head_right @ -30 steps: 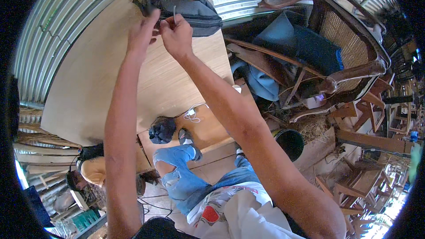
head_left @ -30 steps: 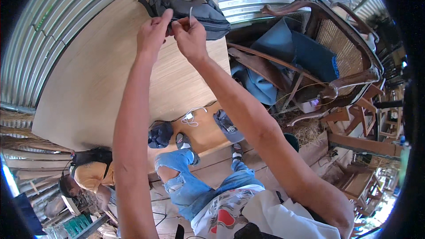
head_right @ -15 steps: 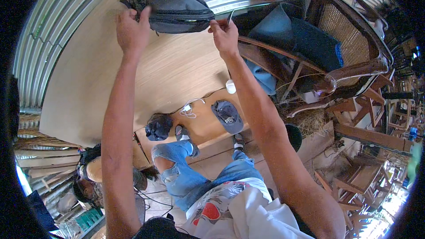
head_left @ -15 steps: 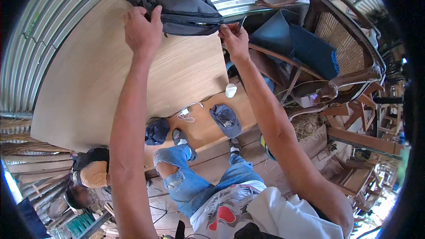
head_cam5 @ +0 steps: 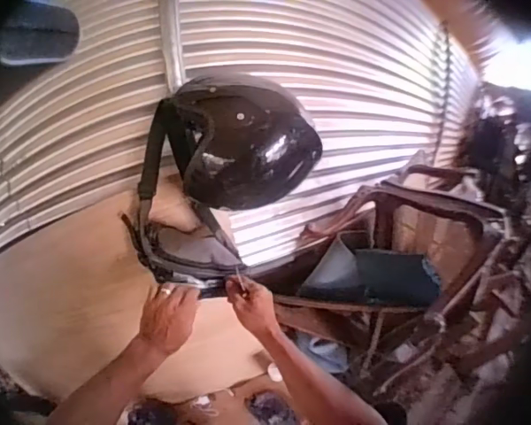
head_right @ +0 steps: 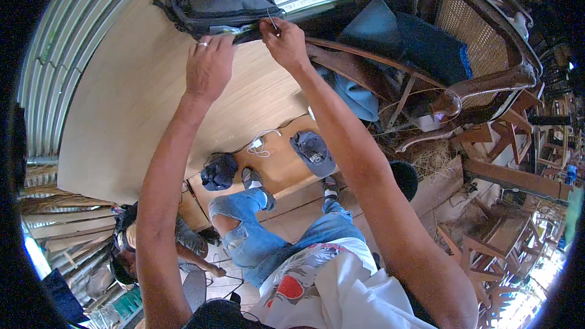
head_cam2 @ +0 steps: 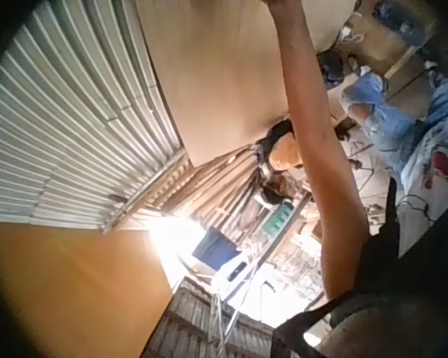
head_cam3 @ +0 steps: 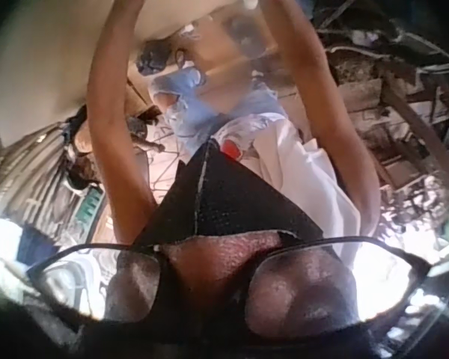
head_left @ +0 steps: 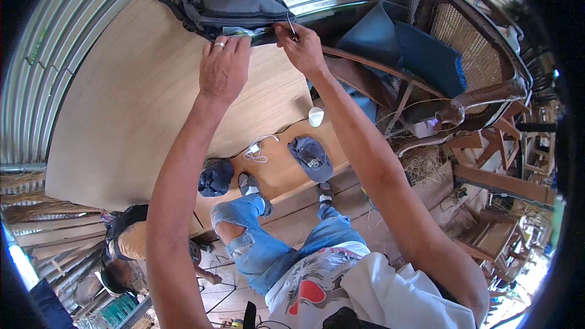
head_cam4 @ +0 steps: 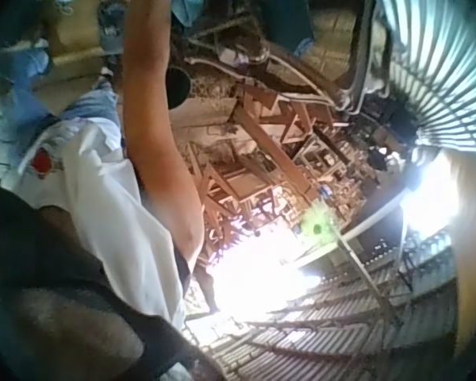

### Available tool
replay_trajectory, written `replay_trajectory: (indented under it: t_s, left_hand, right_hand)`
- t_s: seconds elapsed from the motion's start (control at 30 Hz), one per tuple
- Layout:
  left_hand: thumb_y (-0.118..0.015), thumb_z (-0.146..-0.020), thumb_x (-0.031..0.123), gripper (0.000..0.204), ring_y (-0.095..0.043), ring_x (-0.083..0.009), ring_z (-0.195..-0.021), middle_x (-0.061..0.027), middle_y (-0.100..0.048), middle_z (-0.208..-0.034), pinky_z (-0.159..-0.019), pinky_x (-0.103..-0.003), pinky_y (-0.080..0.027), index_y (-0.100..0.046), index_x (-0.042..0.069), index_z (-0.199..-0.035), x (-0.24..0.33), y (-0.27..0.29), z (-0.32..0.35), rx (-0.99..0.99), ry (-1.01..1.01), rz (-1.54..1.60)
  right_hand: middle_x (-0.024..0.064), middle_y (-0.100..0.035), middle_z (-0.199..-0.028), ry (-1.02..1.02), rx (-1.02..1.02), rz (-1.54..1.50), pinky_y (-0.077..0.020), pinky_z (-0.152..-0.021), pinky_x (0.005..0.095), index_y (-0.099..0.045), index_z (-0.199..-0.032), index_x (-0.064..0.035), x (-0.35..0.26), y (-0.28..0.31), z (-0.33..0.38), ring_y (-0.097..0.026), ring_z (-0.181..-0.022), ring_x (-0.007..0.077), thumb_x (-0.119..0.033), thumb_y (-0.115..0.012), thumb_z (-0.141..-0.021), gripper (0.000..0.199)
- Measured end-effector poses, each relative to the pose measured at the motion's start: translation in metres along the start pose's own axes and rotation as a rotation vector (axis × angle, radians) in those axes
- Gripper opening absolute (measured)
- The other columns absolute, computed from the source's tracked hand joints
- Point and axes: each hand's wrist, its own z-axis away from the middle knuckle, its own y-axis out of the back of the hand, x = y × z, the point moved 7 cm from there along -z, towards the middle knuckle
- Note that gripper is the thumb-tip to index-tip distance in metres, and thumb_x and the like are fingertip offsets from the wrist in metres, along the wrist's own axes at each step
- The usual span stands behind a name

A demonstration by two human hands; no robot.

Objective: The person weaves and trims rattan strands onto a wooden furniture frame with a small blade. After opening a pouch on a wooden board to retrieve a tool and a watch, the person weaves rattan strips into the cane mesh.

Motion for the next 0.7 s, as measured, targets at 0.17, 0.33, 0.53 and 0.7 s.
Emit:
replay_trajectory:
  t_s: [0.17, 0.33, 0.53, 0.7]
  left_hand:
    - [-0.068, -0.093, 0.020, 0.016, -0.071, -0.0273, -0.092, -0.0113, -0.067, -0.114, -0.083, -0.045, -0.058, -0.068, 0.010, -0.106, -0.011, -0.017, -0.027, -0.139, 0.139, 0.000]
    - [-0.068, -0.094, 0.024, 0.018, -0.068, -0.0286, -0.104, -0.0105, -0.066, -0.113, -0.084, -0.047, -0.058, -0.070, 0.010, -0.105, -0.011, -0.016, -0.037, -0.196, 0.202, 0.050]
    - [-0.071, -0.094, 0.033, 0.038, -0.057, -0.0328, -0.122, -0.0084, -0.065, -0.126, -0.096, -0.049, -0.049, -0.070, 0.004, -0.118, 0.013, -0.014, -0.009, -0.227, 0.092, -0.049]
    - [-0.074, -0.091, 0.038, 0.053, -0.050, -0.0317, -0.130, -0.0092, -0.063, -0.133, -0.103, -0.048, -0.043, -0.066, 0.002, -0.128, 0.026, -0.019, 0.018, -0.183, 0.046, -0.098]
  right_hand:
    - [0.0183, -0.077, -0.094, 0.193, 0.034, 0.177, -0.0580, -0.076, 0.0377, -0.077, -0.108, -0.0068, -0.010, 0.006, 0.006, -0.076, -0.083, 0.0291, -0.019, -0.075, -0.094, 0.019]
    - [0.0163, -0.077, -0.097, 0.050, -0.123, 0.191, -0.0583, -0.080, 0.0401, -0.077, -0.108, -0.0094, -0.004, 0.015, 0.002, -0.075, -0.089, 0.0344, -0.020, -0.077, -0.091, 0.020]
    - [0.0156, -0.078, -0.101, 0.000, -0.217, 0.233, -0.0578, -0.083, 0.0399, -0.078, -0.109, -0.0102, 0.003, 0.021, 0.001, -0.076, -0.092, 0.0332, -0.021, -0.078, -0.092, 0.021]
    - [0.0156, -0.078, -0.107, 0.017, -0.242, 0.124, -0.0575, -0.087, 0.0392, -0.077, -0.114, -0.0083, 0.006, 0.015, -0.003, -0.076, -0.097, 0.0319, -0.021, -0.077, -0.093, 0.025]
